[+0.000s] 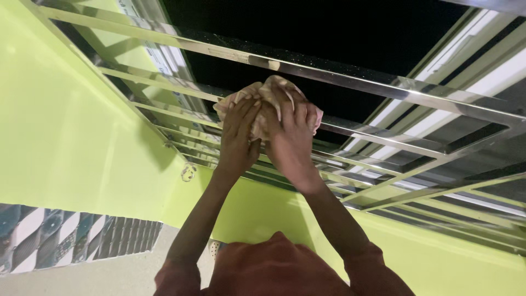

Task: The person cleans a metal window grille by hand with a cloth, wiping the bars and the surrounding frame before moving to another room to repeat the process.

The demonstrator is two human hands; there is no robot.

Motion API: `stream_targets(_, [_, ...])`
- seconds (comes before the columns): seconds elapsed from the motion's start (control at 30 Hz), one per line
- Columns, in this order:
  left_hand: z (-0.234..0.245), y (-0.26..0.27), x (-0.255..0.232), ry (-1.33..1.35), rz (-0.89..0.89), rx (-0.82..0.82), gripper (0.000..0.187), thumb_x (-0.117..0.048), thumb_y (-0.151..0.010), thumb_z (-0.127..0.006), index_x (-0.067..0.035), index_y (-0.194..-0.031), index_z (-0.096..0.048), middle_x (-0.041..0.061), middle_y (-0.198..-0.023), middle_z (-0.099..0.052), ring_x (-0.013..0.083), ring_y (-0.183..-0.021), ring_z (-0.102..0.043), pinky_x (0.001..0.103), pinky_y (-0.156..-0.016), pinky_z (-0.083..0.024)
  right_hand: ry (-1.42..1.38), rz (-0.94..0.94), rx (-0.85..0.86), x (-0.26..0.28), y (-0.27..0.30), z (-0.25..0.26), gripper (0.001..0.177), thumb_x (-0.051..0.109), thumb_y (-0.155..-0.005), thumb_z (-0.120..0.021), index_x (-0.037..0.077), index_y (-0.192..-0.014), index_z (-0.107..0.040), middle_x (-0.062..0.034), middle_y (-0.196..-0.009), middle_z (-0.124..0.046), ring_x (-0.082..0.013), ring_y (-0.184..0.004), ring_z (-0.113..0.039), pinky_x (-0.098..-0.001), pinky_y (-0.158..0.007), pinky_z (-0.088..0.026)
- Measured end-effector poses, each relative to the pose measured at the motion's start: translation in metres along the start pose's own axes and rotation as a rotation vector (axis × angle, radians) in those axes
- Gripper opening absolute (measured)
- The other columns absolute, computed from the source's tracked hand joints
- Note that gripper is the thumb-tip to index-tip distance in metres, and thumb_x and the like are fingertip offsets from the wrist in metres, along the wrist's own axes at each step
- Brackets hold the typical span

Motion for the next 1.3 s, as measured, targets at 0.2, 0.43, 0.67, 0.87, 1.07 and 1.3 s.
stream_targets(0.2, [-0.034,-0.003,-0.035,0.052,-0.105,-0.051,0.079,-0.001,-0.071,-0.063,-0.001,-0.148,-0.046,0.022,-0.151,-0.049,0.0403,-0.148,-0.04,0.061,-0.126,-0.023,-0.071,-0.036,-0.012,-0.034,0.036,0.027,0.06,-0.008,-0.072,-0.07,0.008,-0.131,-0.07,-0.0101,-0.155,-0.052,-0.0326,-0.148,-0.042,-0.0483,-0.121,-0.033])
stream_targets(0.43, [-0.12,-0.004,-0.097,0.165,-0.283,0.001,0.067,-0.001,-0.083,-0.065,-0.008,-0.147,-0.048,0.016,-0.151,-0.051,0.0342,-0.145,-0.045,0.06,-0.126,-0.027,0.021,-0.141,-0.187,-0.093,0.1,0.08,0.054,-0.016,-0.071,-0.06,0.005,-0.12,-0.071,-0.0121,-0.15,-0.053,-0.0338,-0.146,-0.044,-0.0507,-0.121,-0.035])
stream_targets(0.67, [-0.135,-0.028,-0.215,0.504,-0.5,0.0,0.05,-0.011,-0.105,-0.075,-0.016,-0.149,-0.052,0.004,-0.16,-0.044,0.0259,-0.15,-0.047,0.047,-0.13,-0.038,-0.058,-0.266,-0.63,-0.111,0.134,0.192,0.022,0.005,-0.107,-0.073,0.007,-0.126,-0.063,-0.0176,-0.153,-0.058,-0.0334,-0.14,-0.058,-0.0444,-0.109,-0.062])
stream_targets(0.87, [-0.147,-0.08,-0.246,0.32,-0.655,-0.041,0.063,-0.003,-0.109,-0.073,-0.02,-0.158,-0.039,0.012,-0.165,-0.038,0.0298,-0.152,-0.041,0.049,-0.131,-0.033,0.239,-0.142,-0.571,-0.113,0.076,0.239,0.046,0.01,-0.103,-0.077,0.0,-0.141,-0.053,-0.0201,-0.15,-0.047,-0.0412,-0.144,-0.05,-0.0581,-0.116,-0.051])
stream_targets(1.07, [-0.123,-0.117,-0.189,-0.127,-0.614,0.046,0.071,-0.011,-0.101,-0.069,0.0,-0.161,-0.032,0.019,-0.16,-0.045,0.0329,-0.148,-0.043,0.048,-0.13,-0.031,0.604,-0.214,-0.108,-0.105,0.018,0.196,0.049,0.002,-0.093,-0.068,-0.002,-0.139,-0.052,-0.023,-0.15,-0.046,-0.045,-0.144,-0.04,-0.0603,-0.125,-0.03])
stream_targets(1.3, [-0.052,-0.122,-0.121,-0.263,-0.491,0.019,0.074,-0.009,-0.099,-0.068,0.004,-0.16,-0.03,0.021,-0.153,-0.051,0.0309,-0.145,-0.05,0.046,-0.13,-0.035,0.497,-0.096,-0.005,-0.059,-0.038,0.128,0.071,0.008,-0.072,-0.077,-0.003,-0.14,-0.059,-0.0272,-0.146,-0.05,-0.0487,-0.13,-0.045,-0.0642,-0.108,-0.033])
Point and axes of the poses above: each hand's wrist, its own y-axis away from the middle knuckle, its own z-axis out of the back of the hand, x = y × z, the point moved 9 cm from there along -y, towards the middle knuckle
